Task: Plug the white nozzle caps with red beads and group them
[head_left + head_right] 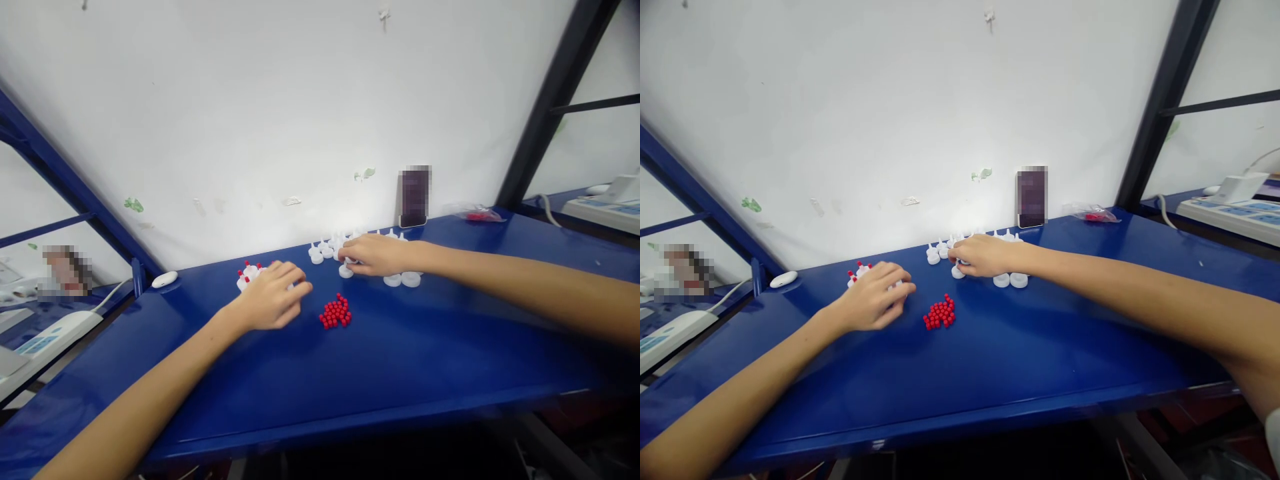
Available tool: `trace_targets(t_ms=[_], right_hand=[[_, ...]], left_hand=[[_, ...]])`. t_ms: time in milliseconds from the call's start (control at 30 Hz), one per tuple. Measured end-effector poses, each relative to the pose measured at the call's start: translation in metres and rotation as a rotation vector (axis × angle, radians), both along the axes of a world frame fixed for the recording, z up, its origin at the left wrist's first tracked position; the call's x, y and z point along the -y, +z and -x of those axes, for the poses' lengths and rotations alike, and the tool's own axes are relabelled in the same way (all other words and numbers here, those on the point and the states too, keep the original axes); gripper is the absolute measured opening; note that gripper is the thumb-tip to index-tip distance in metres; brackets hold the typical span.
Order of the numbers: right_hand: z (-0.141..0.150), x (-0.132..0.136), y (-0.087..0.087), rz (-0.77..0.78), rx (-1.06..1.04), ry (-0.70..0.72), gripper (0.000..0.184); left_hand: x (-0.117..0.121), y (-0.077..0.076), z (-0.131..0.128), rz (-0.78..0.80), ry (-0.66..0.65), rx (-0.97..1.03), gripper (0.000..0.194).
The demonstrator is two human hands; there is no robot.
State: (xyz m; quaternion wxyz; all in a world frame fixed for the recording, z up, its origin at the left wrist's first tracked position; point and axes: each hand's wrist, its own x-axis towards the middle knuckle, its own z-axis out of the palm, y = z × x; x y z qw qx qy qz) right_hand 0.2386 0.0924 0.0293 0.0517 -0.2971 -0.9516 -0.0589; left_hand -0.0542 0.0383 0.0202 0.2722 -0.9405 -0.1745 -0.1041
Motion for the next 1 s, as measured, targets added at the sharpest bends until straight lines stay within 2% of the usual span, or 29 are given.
trace_targets(t_ms=[200,367,567,767,1000], right_hand=[[-0.005,0.008,-0.005,-0.086,-0.066,-0.085,0.038],[-0.001,0.003,-0.010,-0.008,0.032,-0.101,0.050],[0.006,0.008,-0.011,0.063,-0.050,-0.081,0.040],[0.003,0.025,-0.008,0.123,-0.317,-0.142,0.037],[0.002,0.053,-0.027,0.100,-0.715,-0.128,0.034]], left_hand=[[0.014,-0.016,-0.017,0.197,0.001,-0.103,0.019],[0.015,-0.015,-0.016,0.294,0.053,-0.070,0.024],[0.016,-0.021,-0.018,0.340,0.058,-0.079,0.028],[0.014,-0.025,-0.018,0.368,0.052,-0.061,0.027],[0.013,-0.030,-0.013,0.390,0.034,0.077,0.025]])
